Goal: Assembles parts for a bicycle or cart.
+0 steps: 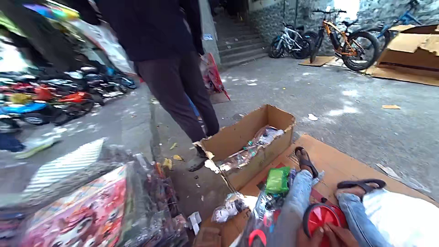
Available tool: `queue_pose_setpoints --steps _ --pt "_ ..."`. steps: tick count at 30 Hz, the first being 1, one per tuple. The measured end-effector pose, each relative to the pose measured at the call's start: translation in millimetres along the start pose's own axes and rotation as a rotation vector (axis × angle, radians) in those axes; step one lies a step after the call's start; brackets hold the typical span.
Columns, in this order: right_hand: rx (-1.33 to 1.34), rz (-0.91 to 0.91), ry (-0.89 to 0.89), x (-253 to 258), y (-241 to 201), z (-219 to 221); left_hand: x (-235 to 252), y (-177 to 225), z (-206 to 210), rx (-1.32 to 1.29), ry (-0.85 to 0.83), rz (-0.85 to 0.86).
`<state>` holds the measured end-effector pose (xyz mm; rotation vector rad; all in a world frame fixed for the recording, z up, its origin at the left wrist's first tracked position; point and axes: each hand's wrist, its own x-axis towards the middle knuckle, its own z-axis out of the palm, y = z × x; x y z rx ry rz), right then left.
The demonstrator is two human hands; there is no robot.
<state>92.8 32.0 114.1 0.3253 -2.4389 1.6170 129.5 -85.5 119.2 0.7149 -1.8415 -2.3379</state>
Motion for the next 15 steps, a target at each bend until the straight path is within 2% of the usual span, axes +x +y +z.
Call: queue_pose_setpoints --steps 2,7,12,15 --pt "-0.155 -0.089 0.047 -6.9 0.6 -1.5 0.9 -2.9 1.7 -0.09 0.009 -0.018" --pt "-0.314 -0.087 0.057 -12.8 -1.9 -4.5 0.0 -7.6 5.0 -0.082 -0.009 0.005" --pt "-0.338 -0.1 0.046 -17.3 6.0 -1.3 -0.9 -10.3 0.3 -0.002 -0.025 0.024" --pt "-0.216 -0.018 0.014 -12.2 3.2 -4.6 3.3 -8.3 0.4 -0.012 -0.024 0.04"
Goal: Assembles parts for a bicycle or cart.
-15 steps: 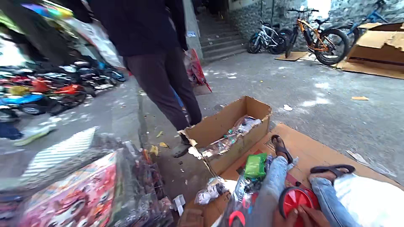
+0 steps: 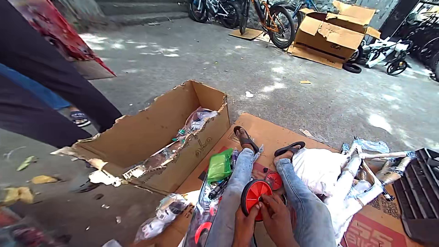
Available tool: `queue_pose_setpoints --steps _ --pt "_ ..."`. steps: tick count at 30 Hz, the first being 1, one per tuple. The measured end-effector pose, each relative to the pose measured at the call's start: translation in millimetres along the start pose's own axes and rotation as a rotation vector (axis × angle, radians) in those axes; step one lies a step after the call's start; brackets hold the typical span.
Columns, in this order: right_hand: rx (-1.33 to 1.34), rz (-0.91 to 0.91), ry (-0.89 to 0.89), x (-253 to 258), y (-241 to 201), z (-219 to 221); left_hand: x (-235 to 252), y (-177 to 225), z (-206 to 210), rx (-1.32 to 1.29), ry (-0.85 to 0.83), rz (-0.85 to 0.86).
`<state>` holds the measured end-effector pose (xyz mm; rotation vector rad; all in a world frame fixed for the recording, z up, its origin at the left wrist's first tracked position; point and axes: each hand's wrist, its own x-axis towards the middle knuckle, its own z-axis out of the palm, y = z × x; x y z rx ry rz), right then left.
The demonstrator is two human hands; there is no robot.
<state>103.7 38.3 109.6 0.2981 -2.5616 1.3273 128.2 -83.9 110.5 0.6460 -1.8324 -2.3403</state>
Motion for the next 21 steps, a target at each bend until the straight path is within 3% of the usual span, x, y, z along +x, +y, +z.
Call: queue_pose_setpoints --steps 2,4,7,10,12,16,21 --pt "0.206 0.086 0.017 4.0 -1.0 -10.7 4.5 0.2 -1.0 -0.048 0.004 0.007" --pt "0.354 0.184 0.141 2.6 3.6 -24.6 5.6 -1.0 -3.7 -0.139 0.042 -0.037" --pt "0.255 0.378 0.245 2.6 30.9 -42.5 14.8 1.6 -10.7 -0.274 0.158 -0.143" --pt "0.08 0.658 0.043 7.3 62.5 -50.6 21.9 9.5 -8.4 -0.403 0.225 -0.209" --pt "0.08 0.82 -0.066 10.9 75.9 -34.7 24.4 13.1 -7.7 -0.441 0.238 -0.228" --pt "0.088 0.998 0.12 -13.2 103.1 37.6 22.8 13.4 -9.9 -0.359 0.199 -0.152" --pt "-0.222 1.213 -0.259 -52.5 125.9 82.5 21.7 17.5 -12.9 -0.259 0.191 -0.162"
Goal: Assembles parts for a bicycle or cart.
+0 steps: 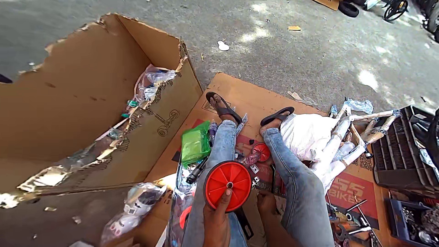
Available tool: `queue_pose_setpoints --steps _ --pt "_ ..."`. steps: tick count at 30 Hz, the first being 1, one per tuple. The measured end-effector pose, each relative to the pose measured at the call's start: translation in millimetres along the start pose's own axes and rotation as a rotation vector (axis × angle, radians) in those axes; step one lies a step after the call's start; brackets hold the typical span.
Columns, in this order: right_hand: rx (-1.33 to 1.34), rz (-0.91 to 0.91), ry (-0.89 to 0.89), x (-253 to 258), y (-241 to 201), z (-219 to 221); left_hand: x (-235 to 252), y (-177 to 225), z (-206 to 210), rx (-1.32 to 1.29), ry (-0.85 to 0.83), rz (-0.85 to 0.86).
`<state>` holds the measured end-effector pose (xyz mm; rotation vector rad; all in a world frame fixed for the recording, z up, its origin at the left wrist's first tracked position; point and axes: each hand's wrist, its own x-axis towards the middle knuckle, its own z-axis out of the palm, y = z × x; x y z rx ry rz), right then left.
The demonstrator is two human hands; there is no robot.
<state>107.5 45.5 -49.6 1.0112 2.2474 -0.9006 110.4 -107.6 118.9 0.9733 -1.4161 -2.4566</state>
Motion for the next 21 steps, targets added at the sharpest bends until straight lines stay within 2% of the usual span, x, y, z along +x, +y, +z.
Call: queue_pose_setpoints --steps 3,6,8,9,10,11,12,14,17,19,21 --pt "-0.083 0.057 -0.052 21.9 -1.4 10.3 4.5 6.0 5.9 -0.017 0.034 -0.054" --pt "-0.129 0.027 -0.084 47.1 6.5 23.9 7.6 10.4 7.8 0.013 0.032 -0.086" --pt "-0.196 -0.063 -0.075 41.1 10.9 27.1 7.8 13.1 3.4 0.019 0.002 -0.079" --pt "-0.214 -0.154 -0.012 28.3 10.0 26.2 8.9 13.6 0.6 0.004 0.003 -0.072" --pt "-0.252 -0.16 -0.011 8.1 -4.9 16.2 10.4 13.3 -1.9 -0.012 0.016 -0.06" --pt "-0.287 0.085 -0.304 -7.9 -43.4 -10.5 11.7 13.8 -3.1 -0.017 0.027 -0.059" --pt "-0.254 0.172 -0.345 -2.6 -50.9 -11.0 12.6 14.5 -3.4 -0.022 0.037 -0.066" --pt "-0.225 0.05 -0.104 47.1 -4.1 34.0 12.7 16.2 -2.6 -0.009 0.038 -0.081" --pt "-0.329 0.048 -0.15 94.2 28.5 59.6 11.1 18.1 0.4 0.018 0.038 -0.073" --pt "-0.446 0.017 -0.053 82.2 22.2 66.1 10.0 19.2 1.9 0.028 0.045 -0.072" --pt "-0.535 -0.12 0.275 41.6 -7.6 64.8 10.8 18.7 3.7 0.045 0.053 -0.071"
